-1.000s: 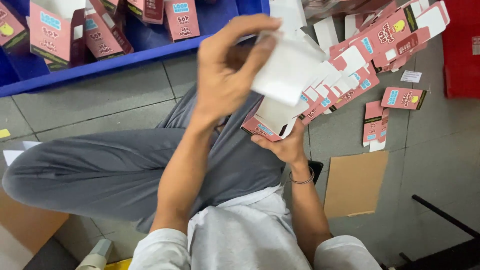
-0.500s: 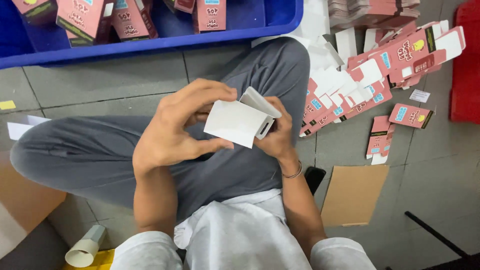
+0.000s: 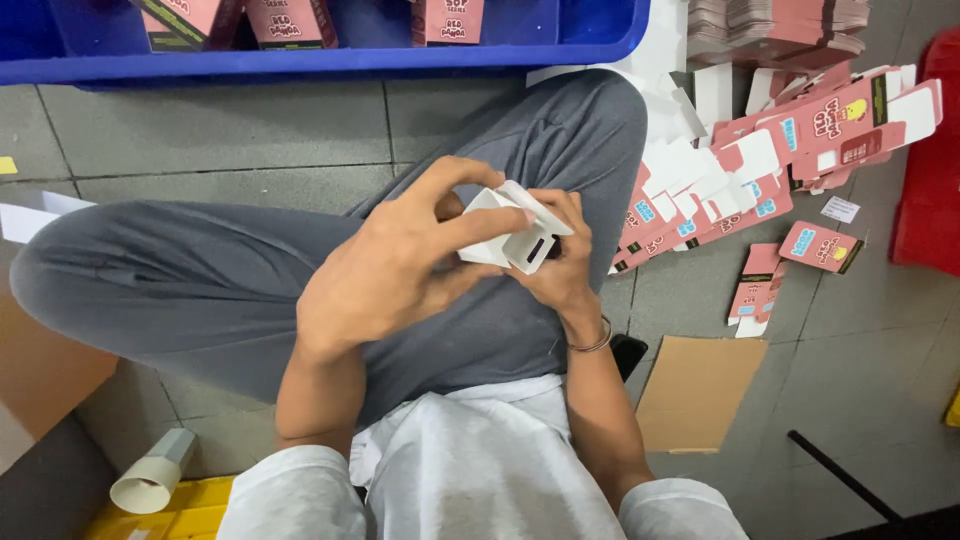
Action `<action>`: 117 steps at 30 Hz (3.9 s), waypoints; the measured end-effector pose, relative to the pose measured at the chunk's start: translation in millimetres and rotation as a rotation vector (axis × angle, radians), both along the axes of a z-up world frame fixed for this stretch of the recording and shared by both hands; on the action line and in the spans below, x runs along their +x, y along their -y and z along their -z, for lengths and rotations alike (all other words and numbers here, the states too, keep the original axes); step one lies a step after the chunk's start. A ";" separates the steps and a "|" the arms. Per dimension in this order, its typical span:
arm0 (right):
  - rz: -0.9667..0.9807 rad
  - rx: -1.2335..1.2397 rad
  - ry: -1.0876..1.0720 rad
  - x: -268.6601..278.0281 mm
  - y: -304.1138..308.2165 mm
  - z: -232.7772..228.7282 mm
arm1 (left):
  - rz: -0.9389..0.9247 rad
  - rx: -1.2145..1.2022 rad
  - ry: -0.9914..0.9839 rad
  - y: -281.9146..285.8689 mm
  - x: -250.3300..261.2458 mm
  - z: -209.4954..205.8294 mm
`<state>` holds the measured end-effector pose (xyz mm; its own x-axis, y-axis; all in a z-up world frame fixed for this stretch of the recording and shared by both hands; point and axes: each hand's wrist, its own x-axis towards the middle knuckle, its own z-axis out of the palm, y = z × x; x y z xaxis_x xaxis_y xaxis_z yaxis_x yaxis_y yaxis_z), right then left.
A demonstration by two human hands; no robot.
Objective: Folding small cardboard boxes and placing them into a blue plastic bin.
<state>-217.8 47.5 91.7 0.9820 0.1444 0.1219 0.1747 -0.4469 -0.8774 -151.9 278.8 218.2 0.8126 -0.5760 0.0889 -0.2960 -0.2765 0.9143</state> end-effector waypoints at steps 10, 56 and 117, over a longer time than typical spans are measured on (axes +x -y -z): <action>0.012 -0.008 0.057 -1.5 0.4 9.0 | -0.012 0.099 0.090 13.4 -3.9 0.9; 0.096 0.126 0.127 -2.0 -6.1 7.6 | 0.172 0.096 0.170 12.7 -8.8 1.8; 0.112 0.590 -0.107 0.0 16.4 16.7 | -0.416 -0.317 0.020 -41.1 85.3 89.7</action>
<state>-217.8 31.1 75.0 0.9985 -0.0225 0.0493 0.0515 0.1098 -0.9926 -66.6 319.9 128.4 0.9632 -0.1473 0.2249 -0.2388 -0.0847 0.9674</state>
